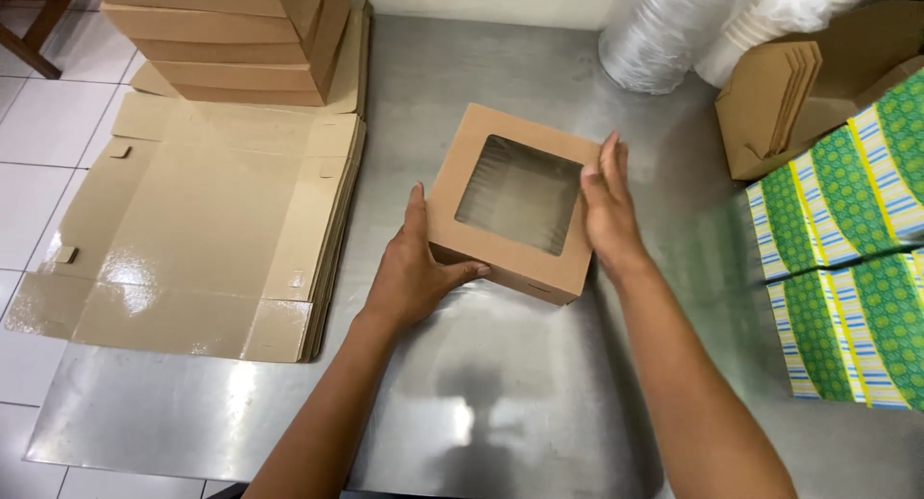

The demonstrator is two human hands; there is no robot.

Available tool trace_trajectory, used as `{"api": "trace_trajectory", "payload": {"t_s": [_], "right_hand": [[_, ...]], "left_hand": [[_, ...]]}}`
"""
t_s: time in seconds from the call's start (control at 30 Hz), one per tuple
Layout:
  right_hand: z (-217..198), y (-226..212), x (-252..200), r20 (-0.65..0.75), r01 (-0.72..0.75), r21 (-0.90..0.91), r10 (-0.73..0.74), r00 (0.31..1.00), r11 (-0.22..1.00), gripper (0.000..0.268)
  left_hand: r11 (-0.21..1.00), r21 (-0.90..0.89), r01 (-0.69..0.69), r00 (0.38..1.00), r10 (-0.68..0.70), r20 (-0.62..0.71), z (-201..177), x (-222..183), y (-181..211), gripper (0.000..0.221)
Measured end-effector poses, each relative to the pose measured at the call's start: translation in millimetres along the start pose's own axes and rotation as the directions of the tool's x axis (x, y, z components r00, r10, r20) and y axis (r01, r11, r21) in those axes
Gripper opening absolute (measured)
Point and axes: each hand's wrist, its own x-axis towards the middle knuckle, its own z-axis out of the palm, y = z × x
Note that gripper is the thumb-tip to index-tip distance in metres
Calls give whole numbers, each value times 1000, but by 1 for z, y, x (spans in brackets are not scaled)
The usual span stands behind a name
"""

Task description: The person assembles a flat cardboard box with a clear window on the lid. They fold the side panels, interlock the tabs, and secure the lid flaps to complete the box.

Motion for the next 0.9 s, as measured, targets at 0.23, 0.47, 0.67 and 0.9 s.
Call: {"api": "trace_trajectory", "payload": {"t_s": [0.23, 0.47, 0.67, 0.9], "right_hand": [[18, -30, -82, 91, -119, 61, 113, 989, 991, 76], [29, -37, -135, 137, -149, -70, 157, 978, 986, 78], [10, -27, -89, 158, -32, -194, 63, 985, 981, 72], [-29, -8, -21, 163, 47, -264, -3, 987, 963, 59]], "left_hand": [[1000, -5, 12, 1000, -12, -5, -3, -10, 12, 132], [997, 55, 47, 999, -47, 9, -1, -13, 11, 134], [987, 128, 93, 995, -90, -32, 13, -26, 9, 111], [946, 323, -25, 999, 16, 32, 48, -49, 29, 93]]}}
